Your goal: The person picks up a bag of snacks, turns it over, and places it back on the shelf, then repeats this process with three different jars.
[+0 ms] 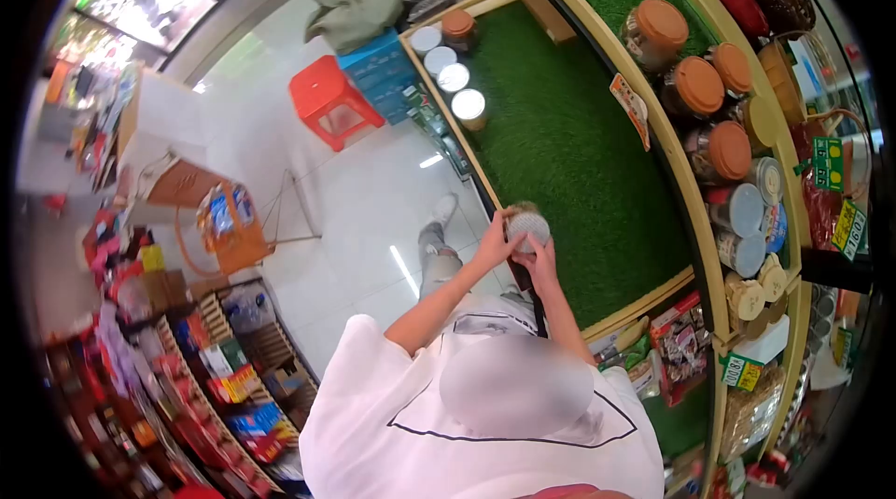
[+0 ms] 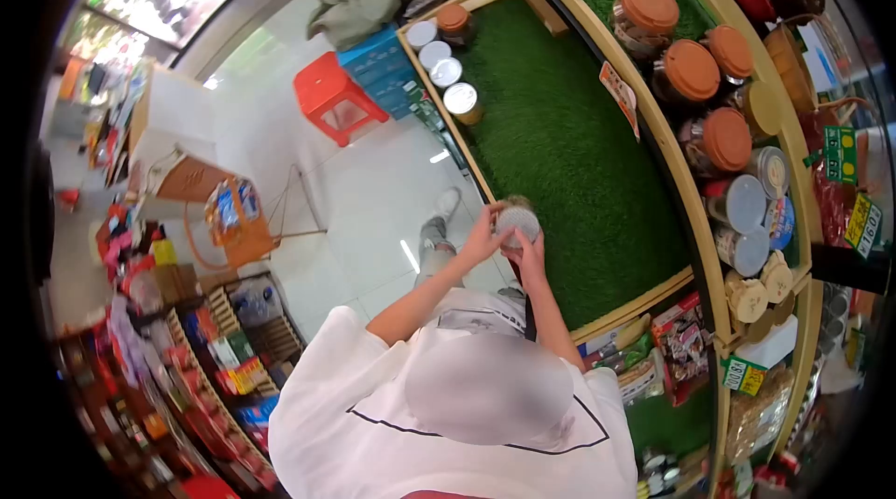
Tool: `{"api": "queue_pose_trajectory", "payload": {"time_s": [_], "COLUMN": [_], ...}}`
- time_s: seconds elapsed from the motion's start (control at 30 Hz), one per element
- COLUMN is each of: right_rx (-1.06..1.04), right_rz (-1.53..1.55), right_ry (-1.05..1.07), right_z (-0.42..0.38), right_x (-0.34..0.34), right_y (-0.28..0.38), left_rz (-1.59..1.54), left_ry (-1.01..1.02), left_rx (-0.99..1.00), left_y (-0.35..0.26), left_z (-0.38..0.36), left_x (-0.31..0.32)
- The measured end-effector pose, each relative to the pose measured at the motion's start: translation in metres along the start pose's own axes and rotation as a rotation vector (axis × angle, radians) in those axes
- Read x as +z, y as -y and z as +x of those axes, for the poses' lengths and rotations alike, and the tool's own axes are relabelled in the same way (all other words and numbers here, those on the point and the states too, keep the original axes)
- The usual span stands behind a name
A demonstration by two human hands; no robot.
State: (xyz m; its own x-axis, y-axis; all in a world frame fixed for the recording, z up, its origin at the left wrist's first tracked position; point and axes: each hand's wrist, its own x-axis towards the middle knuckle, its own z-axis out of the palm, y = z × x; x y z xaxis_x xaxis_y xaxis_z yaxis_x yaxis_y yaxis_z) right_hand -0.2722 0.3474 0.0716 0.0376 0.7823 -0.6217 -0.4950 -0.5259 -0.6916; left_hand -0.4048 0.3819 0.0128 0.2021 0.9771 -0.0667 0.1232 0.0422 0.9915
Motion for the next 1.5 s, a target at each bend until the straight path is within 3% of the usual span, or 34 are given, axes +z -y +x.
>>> {"api": "queue_pose_trajectory", "payload": {"time_s": [0.07,0.1,0.17,0.3,0.33,0.43,0.6,0.7,0.73,0.83,0.87,1.07,1.17,1.3,1.33,1.43,1.5], "right_rx": [0.010,0.012,0.058,0.036,0.019,0.012,0.019,-0.044,-0.082,-0.298,-0.252,-0.378,-0.382,-0.277,-0.267,-0.240,-0.221], "right_rz": [0.040,0.052,0.038,-0.013,-0.027,-0.076,0.119,0.173,0.165,0.226,0.193,0.047,-0.161,-0.179,-0.189,-0.120,0.007], "right_ry": [-0.059,-0.082,-0.153,-0.197,-0.236,-0.307,-0.361,-0.376,-0.380,-0.391,-0.457,-0.292,-0.234,-0.069,-0.023,-0.015,0.012], "right_z": [0.053,0.082,0.125,0.221,0.236,0.252,0.258,0.259,0.260,0.268,0.267,0.308,0.367,0.426,0.443,0.433,0.448], "right_x": [0.029,0.041,0.069,0.121,0.126,0.142,0.153,0.142,0.140,0.131,0.130,0.141,0.151,0.184,0.183,0.231,0.230], "right_y": [-0.002,0.001,0.011,0.019,0.013,0.005,-0.004,-0.007,-0.003,0.018,0.035,0.113,0.124,0.126,0.113,0.123,0.113], "left_rz": [-0.087,0.053,0.025,0.240,0.222,0.130,0.034,-0.436,-0.478,-0.101,-0.122,-0.294,-0.526,-0.511,-0.770,-0.290,-0.214], "left_ry": [0.054,0.107,0.175,0.070,0.031,0.095,0.166,0.168,0.281,0.257,0.278,0.108,-0.100,-0.361,-0.241,-0.180,-0.155], "left_rx": [-0.044,0.000,-0.144,0.093,0.043,-0.167,-0.208,-0.303,-0.296,-0.171,-0.180,-0.283,-0.598,-0.759,-0.782,-0.502,-0.439], "left_y": [0.023,0.032,0.046,0.091,0.088,0.093,0.099,0.072,0.094,0.100,0.094,0.021,-0.012,-0.004,0.009,0.022,0.016], "left_z": [0.049,0.076,0.123,0.186,0.196,0.213,0.219,0.224,0.225,0.223,0.230,0.299,0.353,0.413,0.418,0.423,0.421], "left_x": [-0.025,-0.042,-0.072,-0.109,-0.114,-0.134,-0.150,-0.141,-0.130,-0.093,-0.084,-0.064,-0.074,-0.089,-0.098,-0.105,-0.112]}}
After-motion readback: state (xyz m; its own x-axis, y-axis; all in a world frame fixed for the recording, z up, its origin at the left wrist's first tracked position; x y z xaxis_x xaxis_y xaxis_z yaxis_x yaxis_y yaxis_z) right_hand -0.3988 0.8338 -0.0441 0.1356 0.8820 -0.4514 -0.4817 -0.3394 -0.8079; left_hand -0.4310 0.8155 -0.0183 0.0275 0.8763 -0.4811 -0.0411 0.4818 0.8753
